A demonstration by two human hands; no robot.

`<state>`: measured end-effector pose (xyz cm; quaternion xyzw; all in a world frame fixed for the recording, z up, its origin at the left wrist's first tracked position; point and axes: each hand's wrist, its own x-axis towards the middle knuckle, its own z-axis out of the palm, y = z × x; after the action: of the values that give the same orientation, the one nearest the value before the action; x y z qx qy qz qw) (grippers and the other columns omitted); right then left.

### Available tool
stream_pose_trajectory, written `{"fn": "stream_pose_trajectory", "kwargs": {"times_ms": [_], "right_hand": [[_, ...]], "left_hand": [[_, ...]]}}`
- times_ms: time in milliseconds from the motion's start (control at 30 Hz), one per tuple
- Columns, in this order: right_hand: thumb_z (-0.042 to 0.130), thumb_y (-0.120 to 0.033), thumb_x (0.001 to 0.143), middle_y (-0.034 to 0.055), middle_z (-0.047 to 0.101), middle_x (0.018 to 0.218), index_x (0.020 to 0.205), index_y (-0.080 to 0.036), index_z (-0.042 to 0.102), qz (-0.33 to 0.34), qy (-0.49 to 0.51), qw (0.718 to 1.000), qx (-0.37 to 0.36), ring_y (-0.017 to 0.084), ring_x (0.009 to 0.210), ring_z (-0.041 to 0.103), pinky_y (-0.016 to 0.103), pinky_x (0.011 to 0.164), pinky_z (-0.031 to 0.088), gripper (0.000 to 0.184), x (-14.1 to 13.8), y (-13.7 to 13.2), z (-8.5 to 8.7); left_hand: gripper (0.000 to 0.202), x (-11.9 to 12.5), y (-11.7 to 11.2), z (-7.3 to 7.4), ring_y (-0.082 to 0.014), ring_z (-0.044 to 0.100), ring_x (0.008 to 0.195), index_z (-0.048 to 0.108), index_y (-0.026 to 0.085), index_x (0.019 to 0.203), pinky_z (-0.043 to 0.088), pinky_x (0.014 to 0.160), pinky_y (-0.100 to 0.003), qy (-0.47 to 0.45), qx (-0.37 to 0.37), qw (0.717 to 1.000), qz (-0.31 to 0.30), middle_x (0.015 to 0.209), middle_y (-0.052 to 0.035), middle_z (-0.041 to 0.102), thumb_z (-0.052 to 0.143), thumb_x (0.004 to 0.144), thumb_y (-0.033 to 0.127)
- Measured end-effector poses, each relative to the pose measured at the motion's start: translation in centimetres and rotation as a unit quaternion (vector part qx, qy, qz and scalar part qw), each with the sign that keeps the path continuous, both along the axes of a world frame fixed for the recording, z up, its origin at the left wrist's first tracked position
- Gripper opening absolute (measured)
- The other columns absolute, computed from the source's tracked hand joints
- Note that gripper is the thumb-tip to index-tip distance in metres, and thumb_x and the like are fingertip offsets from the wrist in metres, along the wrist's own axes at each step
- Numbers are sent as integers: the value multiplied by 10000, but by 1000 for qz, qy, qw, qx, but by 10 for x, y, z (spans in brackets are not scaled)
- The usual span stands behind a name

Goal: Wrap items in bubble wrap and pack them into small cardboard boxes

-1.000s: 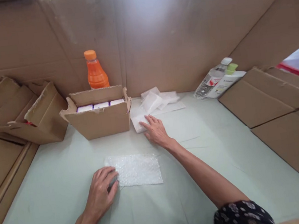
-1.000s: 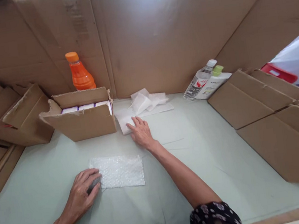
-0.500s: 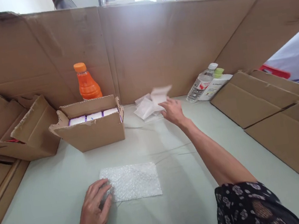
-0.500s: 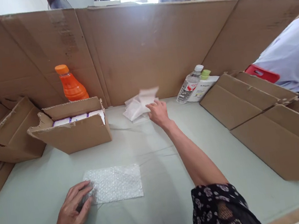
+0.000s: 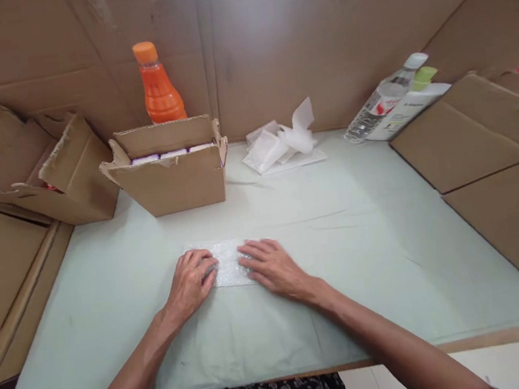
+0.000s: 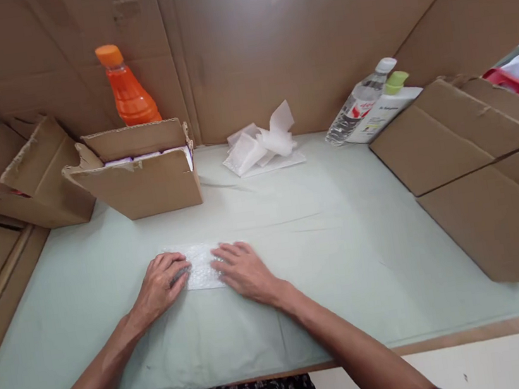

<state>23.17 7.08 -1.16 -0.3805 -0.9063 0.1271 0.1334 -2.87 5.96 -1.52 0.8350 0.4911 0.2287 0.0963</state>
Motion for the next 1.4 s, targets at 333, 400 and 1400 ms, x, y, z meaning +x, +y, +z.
{"fn": "stream_pose_trajectory", "kwargs": {"times_ms": [333, 400, 1400], "right_hand": [[581, -401, 945, 113, 716, 1033, 1018, -206, 704, -250, -28, 961, 118, 278, 900, 636, 410, 776, 463, 242, 55, -15, 10], [604, -374, 925, 116, 705, 1008, 948, -198, 677, -244, -28, 962, 120, 273, 853, 625, 398, 746, 460, 192, 30, -14, 6], [628, -74, 697, 39, 709, 809, 851, -220, 770, -83, -271, 957, -66, 211, 768, 639, 310, 628, 416, 255, -108, 237, 222]], "left_hand": [[260, -34, -18, -4, -302, 608, 968, 680, 203, 1098, 489, 828, -440, 38, 80, 970, 228, 1049, -120, 675, 607, 899, 353], [254, -33, -20, -6, -317, 597, 945, 681, 192, 1027, 487, 809, -451, 69, 69, 960, 261, 1004, -125, 673, 643, 868, 386], [307, -101, 233, 188, -190, 661, 747, 802, 268, 882, 445, 698, -265, 236, -191, 949, 85, 872, -10, 768, 548, 716, 230]]}}
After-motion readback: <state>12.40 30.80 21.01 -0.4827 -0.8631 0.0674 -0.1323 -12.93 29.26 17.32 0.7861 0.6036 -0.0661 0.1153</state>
